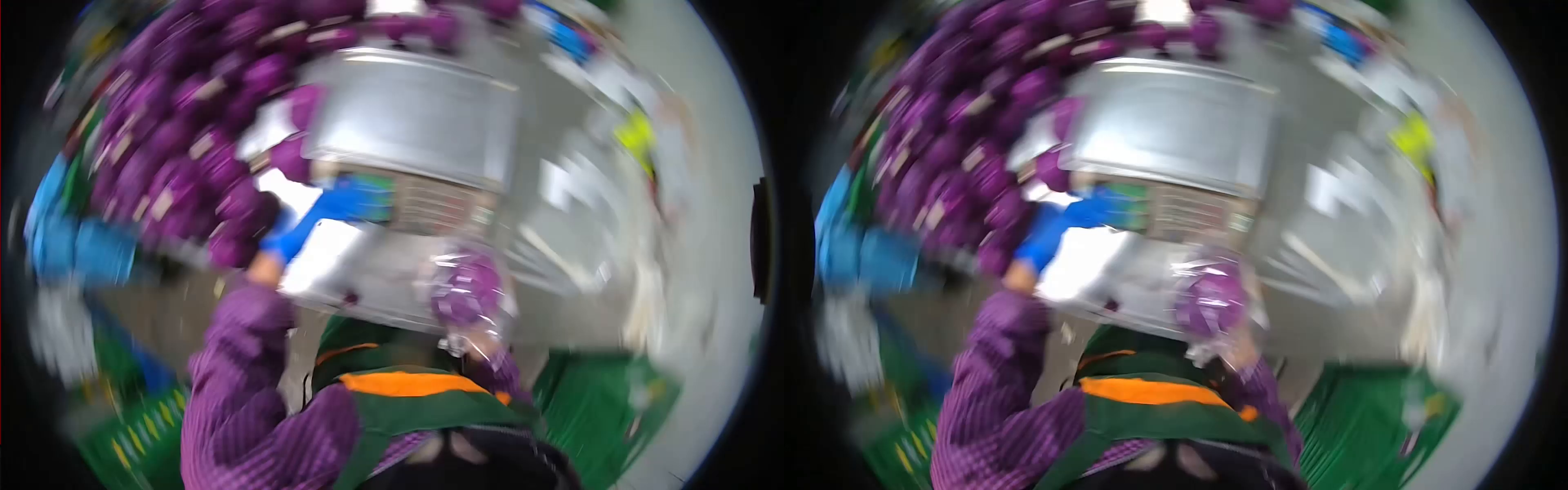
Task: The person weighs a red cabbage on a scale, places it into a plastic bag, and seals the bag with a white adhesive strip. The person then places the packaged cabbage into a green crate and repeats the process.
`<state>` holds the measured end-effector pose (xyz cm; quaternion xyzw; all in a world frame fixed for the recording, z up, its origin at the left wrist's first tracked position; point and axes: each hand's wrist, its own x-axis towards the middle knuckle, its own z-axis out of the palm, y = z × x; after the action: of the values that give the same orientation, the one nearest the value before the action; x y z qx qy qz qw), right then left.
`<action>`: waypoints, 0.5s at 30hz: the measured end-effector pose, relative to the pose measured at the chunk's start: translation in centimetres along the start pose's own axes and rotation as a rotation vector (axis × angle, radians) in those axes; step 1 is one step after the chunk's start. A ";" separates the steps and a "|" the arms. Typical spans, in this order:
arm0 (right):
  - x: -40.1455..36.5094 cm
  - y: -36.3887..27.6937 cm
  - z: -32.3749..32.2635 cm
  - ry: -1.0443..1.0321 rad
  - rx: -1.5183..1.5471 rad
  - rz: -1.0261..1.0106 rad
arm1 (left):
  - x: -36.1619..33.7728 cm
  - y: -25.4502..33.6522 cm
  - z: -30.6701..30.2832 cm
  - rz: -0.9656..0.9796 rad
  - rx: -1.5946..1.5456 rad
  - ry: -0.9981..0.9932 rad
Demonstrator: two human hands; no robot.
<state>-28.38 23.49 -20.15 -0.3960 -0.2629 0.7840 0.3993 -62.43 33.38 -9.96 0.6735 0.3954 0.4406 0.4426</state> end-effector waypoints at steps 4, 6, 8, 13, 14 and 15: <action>-0.7 1.8 1.3 0.001 -0.085 0.027 | 2.3 -13.0 -15.4 -0.565 0.246 0.380; -2.4 1.2 1.8 0.048 -0.099 -0.042 | 7.0 -18.8 -18.4 -0.523 0.524 0.235; -4.6 0.5 2.4 0.117 -0.130 -0.091 | 9.5 -20.3 -18.9 -0.557 0.722 0.176; -14.5 -3.9 -0.6 0.444 -0.372 -0.232 | 10.8 -20.8 -20.1 -0.652 0.911 0.180; -18.1 -4.7 -2.1 0.578 -0.451 -0.268 | 10.7 -19.8 -20.1 -0.655 0.925 0.195; -22.2 -5.7 -3.4 0.783 -0.564 -0.300 | 10.8 -19.3 -20.1 -0.666 0.920 0.202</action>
<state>-15.01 8.37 -8.70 -0.7108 -0.3491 0.4090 0.4535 -80.98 54.01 -21.16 0.5904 0.7774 0.1225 0.1792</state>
